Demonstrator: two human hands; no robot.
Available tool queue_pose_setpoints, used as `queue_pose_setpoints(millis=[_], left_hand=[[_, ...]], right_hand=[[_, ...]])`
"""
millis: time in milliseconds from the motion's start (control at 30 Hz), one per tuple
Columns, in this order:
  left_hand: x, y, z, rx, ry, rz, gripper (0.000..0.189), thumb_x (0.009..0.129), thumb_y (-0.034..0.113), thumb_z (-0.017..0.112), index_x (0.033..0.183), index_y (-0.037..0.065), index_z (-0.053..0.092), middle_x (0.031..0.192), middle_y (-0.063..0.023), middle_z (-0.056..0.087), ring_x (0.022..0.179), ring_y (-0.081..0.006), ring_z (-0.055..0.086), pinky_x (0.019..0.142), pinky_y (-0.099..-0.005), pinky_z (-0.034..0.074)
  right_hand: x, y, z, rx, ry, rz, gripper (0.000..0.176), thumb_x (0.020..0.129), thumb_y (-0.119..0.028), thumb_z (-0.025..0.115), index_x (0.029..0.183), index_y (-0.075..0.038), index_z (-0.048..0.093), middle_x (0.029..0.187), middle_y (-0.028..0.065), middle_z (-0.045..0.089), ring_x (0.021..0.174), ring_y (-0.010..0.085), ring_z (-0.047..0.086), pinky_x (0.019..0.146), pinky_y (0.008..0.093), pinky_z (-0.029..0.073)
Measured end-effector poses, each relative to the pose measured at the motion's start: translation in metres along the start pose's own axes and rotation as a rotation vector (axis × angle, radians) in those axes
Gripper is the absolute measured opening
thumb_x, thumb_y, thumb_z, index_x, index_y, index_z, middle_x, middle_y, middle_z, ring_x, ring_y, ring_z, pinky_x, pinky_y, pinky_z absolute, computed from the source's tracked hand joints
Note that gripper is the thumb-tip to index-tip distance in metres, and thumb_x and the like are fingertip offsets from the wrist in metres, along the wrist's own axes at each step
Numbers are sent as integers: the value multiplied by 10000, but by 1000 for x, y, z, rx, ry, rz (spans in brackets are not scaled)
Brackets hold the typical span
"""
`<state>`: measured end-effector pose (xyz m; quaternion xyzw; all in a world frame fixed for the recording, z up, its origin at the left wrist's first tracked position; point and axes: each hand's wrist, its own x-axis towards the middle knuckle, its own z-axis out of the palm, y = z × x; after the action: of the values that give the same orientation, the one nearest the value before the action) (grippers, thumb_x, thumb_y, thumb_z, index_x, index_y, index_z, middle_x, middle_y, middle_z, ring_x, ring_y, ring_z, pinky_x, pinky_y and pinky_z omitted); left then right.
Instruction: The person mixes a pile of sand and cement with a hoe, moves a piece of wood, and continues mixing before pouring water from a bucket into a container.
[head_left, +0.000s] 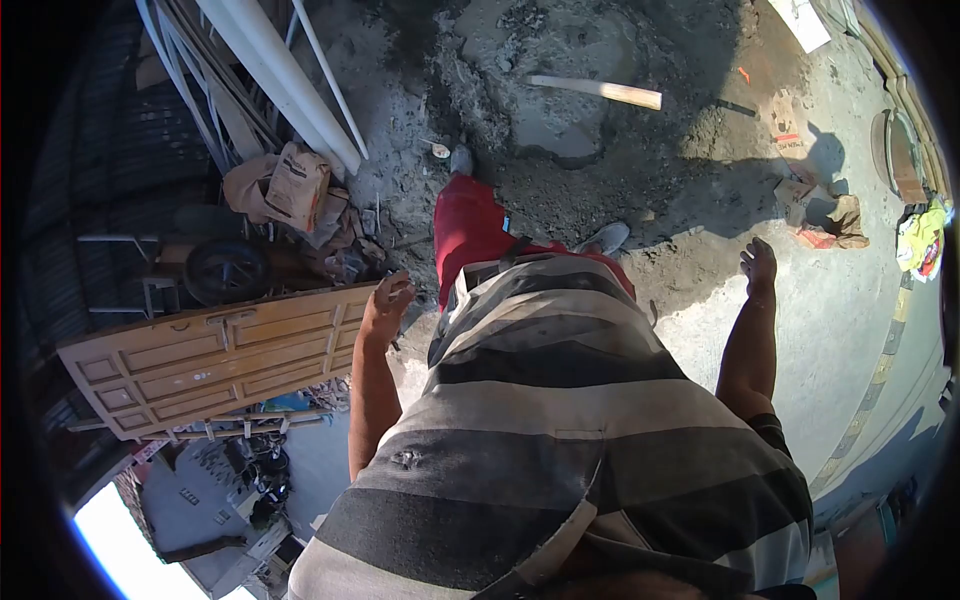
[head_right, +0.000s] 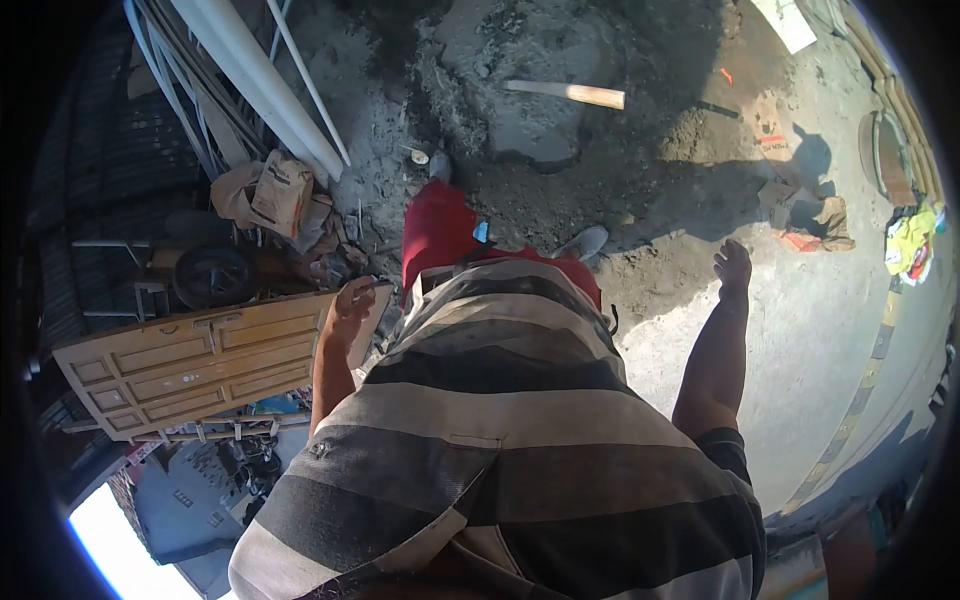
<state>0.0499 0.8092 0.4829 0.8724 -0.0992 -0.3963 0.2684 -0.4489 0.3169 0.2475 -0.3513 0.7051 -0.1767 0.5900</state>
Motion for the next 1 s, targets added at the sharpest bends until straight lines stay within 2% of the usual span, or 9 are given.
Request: queue_pose_setpoints(millis=[133,200,267,333,467,633,700,867,1000], left_hand=[[37,60,-12,-4,-53,42,517,864,278,622,1270,-19,504,1160,-169,597,1052,-214,569,911,-325,442],[60,87,-13,26,-131,137,495,885,244,602,1288,-17,482,1158,-173,594,1045,-201,570,911,-309,436],[77,125,-9,62,-196,185,470,891,233,597,1275,-18,495,1147,-167,599,1044,-198,570,911,-307,435],[102,162,4,86,-255,244,445,896,222,591,1262,-18,508,1136,-162,604,1042,-194,571,911,-305,433],[181,219,48,222,-710,407,414,913,306,562,1170,-18,560,1057,-70,597,933,-130,546,805,-272,431],[261,253,143,-101,-1025,-48,521,916,499,503,1122,24,567,1032,-68,598,957,-191,582,834,-348,451],[289,260,178,-172,-1091,-106,602,900,552,502,1168,13,537,1065,-84,592,969,-205,582,849,-364,449],[336,251,261,-730,-1049,-477,896,802,725,483,1316,-1,373,1128,-137,558,974,-271,583,860,-432,454],[322,267,306,-858,-907,-558,730,835,612,558,1222,7,429,1026,-134,561,926,-287,579,858,-448,452]], right_hand=[[-34,40,31,122,25,112,347,877,-277,599,1177,-111,544,979,51,600,707,153,563,578,272,418],[-55,63,53,80,-34,195,388,888,-327,579,1210,-121,513,1089,73,596,857,187,581,684,315,432],[-79,81,81,98,-58,244,377,888,-314,577,1199,-111,514,1001,61,589,776,157,562,629,275,432],[-94,81,114,237,-64,329,412,880,-295,570,1237,-101,504,1088,90,586,808,197,583,626,309,448],[-111,6,195,598,-112,39,496,937,-377,474,1324,-70,434,1235,121,539,1036,237,563,859,362,430],[-106,-106,291,841,-53,-446,510,976,-411,392,1332,-48,427,1276,126,500,1078,260,541,928,367,404],[-100,-128,324,362,32,-639,489,985,-375,387,1329,-28,420,1285,128,493,1103,233,527,932,367,415],[-111,-118,354,-49,406,-646,306,960,-242,480,1141,-6,550,1069,111,581,915,186,579,810,322,461],[-97,-123,338,-72,382,-543,241,935,-212,542,1039,-2,601,905,94,620,755,139,587,668,267,471]])
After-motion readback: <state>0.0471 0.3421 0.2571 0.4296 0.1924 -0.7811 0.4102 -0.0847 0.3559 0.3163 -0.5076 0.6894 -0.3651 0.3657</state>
